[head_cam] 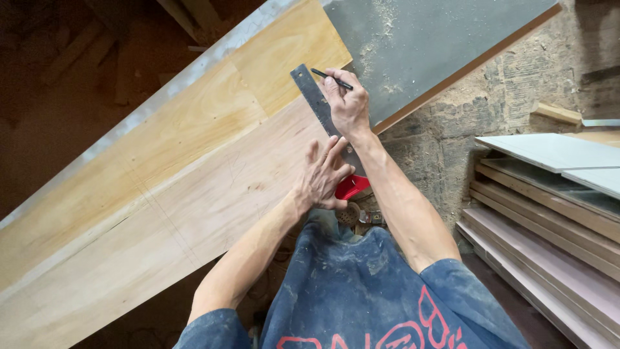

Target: The person uses a metal ruler and a pencil to draw straight lines on a large wooden plank. They repeatedly reposition the ruler and draw lines across the surface, then flip the plank over to continue marking the other side.

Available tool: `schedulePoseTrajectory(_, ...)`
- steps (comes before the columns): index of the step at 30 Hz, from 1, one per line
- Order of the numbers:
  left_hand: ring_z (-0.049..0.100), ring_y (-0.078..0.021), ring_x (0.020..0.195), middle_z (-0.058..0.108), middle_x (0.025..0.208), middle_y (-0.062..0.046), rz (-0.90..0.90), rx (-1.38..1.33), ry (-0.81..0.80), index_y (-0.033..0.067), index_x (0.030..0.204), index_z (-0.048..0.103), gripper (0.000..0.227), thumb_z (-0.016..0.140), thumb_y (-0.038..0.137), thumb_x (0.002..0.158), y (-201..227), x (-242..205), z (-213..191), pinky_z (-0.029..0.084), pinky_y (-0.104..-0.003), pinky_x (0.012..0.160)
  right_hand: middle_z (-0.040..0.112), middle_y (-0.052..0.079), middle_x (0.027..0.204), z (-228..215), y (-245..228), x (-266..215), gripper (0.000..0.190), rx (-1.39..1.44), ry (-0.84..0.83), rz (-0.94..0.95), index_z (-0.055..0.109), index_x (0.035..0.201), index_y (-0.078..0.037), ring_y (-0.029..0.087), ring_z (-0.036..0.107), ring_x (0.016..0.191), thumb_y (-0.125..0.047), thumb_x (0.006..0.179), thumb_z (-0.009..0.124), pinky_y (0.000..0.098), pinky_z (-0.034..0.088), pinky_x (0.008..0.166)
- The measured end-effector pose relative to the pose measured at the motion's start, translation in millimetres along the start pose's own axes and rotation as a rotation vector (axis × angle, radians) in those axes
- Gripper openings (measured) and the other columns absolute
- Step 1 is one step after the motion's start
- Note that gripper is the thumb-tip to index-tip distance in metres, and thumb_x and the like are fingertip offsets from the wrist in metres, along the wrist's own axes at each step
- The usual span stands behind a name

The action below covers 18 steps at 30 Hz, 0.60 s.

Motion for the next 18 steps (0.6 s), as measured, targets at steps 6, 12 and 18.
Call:
schedulePoseTrajectory(6,0.021,-0.0381,0.153,0.027,0.162,-0.023,-0.019,0.01,0.004,0.0232,0.12,0.07,0.091,0.085,0.064,0.041,1.4,-0.1,-2.3,0.013,-0.071,0.116,0.071,0.01,0.11,11.3,3.5,9.5,0.021,0.017,-0.012,-0.046,0.072,0.116,0.001,0.013,0.071,0.088,-0.015,0.103,0.065,0.0265,0.059,0.075)
schedulePoseTrajectory(12,0.021,-0.038,0.153,0.025,0.163,-0.023,-0.01,-0.005,0.009,0.0222,0.122,0.07,0.094,0.085,0.067,0.04,1.0,-0.7,-1.0,0.011,-0.071,0.117,0.073,0.014,0.108,10.3,-2.6,20.1,0.013,-0.168,-0.045,-0.304,0.074,0.11,-0.003,0.023,0.075,0.092,-0.011,0.103,0.067,0.0314,0.062,0.078)
schedulePoseTrajectory(18,0.019,-0.0431,0.152,0.024,0.161,-0.024,0.007,-0.011,-0.037,0.0201,0.125,0.067,0.097,0.087,0.068,0.043,-2.9,0.7,9.5,0.011,-0.075,0.115,0.072,0.017,0.101,-27.2,-1.4,-8.7,0.011,-0.31,-0.164,-0.41,0.073,0.107,-0.002,0.028,0.074,0.086,-0.009,0.102,0.067,0.0359,0.06,0.073)
Point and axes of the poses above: each hand's wrist, its own x-axis towards the middle knuckle, its own z-axis out of the palm, y = z × x, the point moved 3 cm from there along x, towards the middle knuckle
